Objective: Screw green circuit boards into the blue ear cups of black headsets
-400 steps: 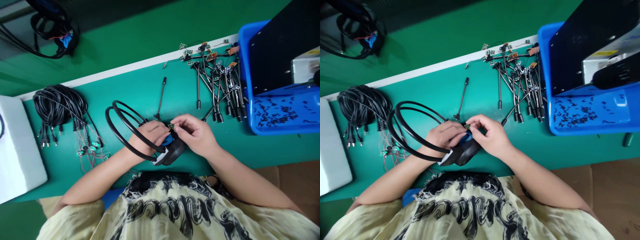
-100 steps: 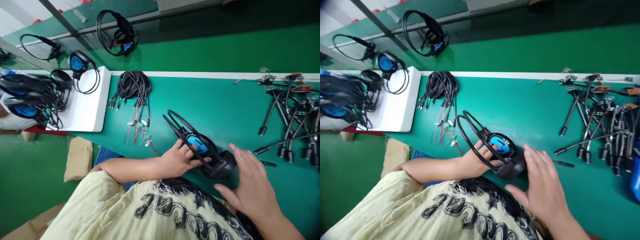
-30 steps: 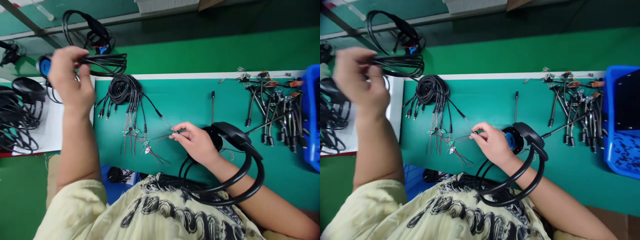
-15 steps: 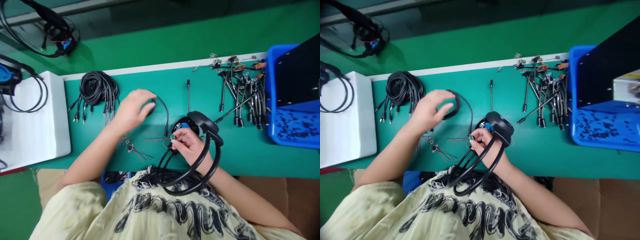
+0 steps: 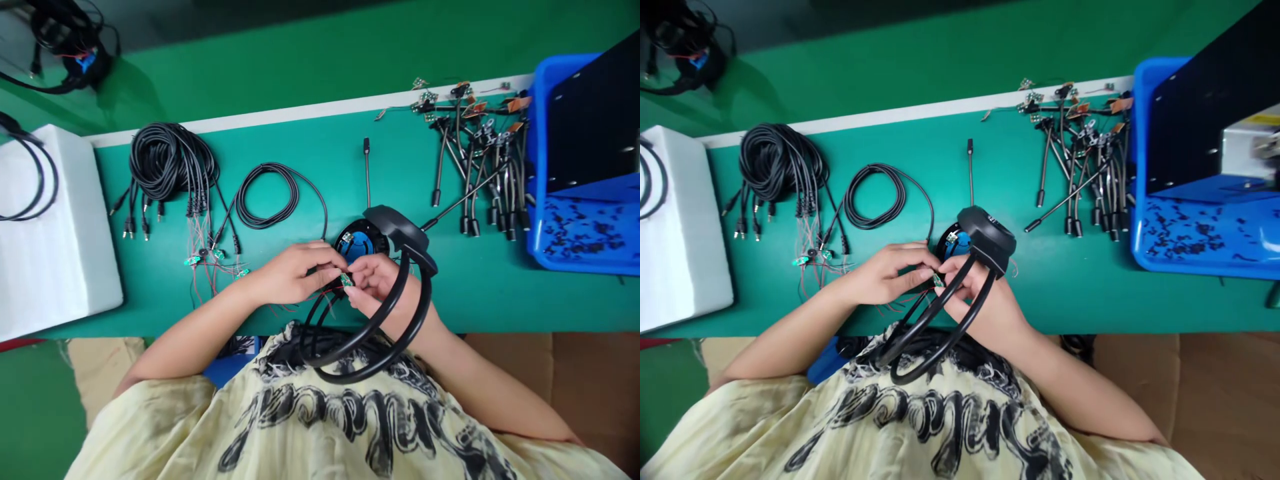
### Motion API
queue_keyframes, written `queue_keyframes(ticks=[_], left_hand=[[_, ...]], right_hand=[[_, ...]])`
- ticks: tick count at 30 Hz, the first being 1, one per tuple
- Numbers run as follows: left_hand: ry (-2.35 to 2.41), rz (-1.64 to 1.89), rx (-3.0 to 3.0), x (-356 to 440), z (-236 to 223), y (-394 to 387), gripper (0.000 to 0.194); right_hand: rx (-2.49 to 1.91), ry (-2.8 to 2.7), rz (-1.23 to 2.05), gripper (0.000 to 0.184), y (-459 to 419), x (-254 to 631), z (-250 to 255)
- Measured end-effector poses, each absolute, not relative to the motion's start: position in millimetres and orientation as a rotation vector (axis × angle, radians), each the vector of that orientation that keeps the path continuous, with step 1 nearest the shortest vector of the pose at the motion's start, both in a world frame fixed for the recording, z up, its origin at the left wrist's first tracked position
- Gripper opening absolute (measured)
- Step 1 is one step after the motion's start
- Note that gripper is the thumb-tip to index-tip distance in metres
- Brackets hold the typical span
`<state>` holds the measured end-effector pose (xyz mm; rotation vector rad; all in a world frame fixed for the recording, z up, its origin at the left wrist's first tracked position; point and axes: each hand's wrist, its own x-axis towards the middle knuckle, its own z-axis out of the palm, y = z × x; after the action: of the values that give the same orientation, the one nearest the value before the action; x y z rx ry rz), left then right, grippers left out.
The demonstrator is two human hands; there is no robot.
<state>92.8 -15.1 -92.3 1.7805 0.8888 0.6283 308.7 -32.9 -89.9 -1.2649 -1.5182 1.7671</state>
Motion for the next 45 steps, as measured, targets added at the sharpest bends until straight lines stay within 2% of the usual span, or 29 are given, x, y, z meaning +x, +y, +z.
queue_keyframes(ticks=[8, 17, 22, 24, 27, 29, 34, 40, 45], left_hand=[[1.198, 0.787, 2.207, 86.5, -92.6, -40.6, 0.01], [1.343, 0.826, 2.082, 74.2, -116.2, -62.1, 0.011], [1.36, 0.802, 2.128, 75.0, -112.8, -67.5, 0.01], [1.42, 0.814, 2.143, 76.8, -110.6, -68.6, 0.015], [1.417, 0.824, 2.24, 80.5, -107.7, -69.1, 0.035], [1.359, 0.81, 2.327, 83.1, -107.0, -68.9, 0.035], [1.327, 0.832, 2.333, 89.8, -109.1, -68.4, 0.028], [1.31, 0.898, 2.298, 98.4, -109.1, -62.0, 0.026], [1.396, 0.822, 2.265, 102.6, -108.6, -45.4, 0.025]], right_hand=[[-1.315, -1.466, 1.708, 0.026, -22.1, 293.5, -97.4], [-1.205, -1.371, 2.046, 0.037, -14.9, 278.4, -99.8], [-1.226, -1.446, 1.999, 0.034, -12.9, 276.8, -95.5], [-1.231, -1.483, 1.972, 0.029, -12.6, 275.6, -94.0], [-1.244, -1.531, 1.954, 0.024, -13.8, 273.5, -93.2], [-1.265, -1.528, 1.93, 0.023, -15.9, 273.1, -93.8], [-1.28, -1.538, 1.781, 0.027, -22.0, 277.4, -99.3], [-1.295, -1.725, 1.571, 0.021, -29.7, 293.9, -99.9], [-1.666, -2.162, 0.704, 0.029, -42.8, 329.3, -97.4]])
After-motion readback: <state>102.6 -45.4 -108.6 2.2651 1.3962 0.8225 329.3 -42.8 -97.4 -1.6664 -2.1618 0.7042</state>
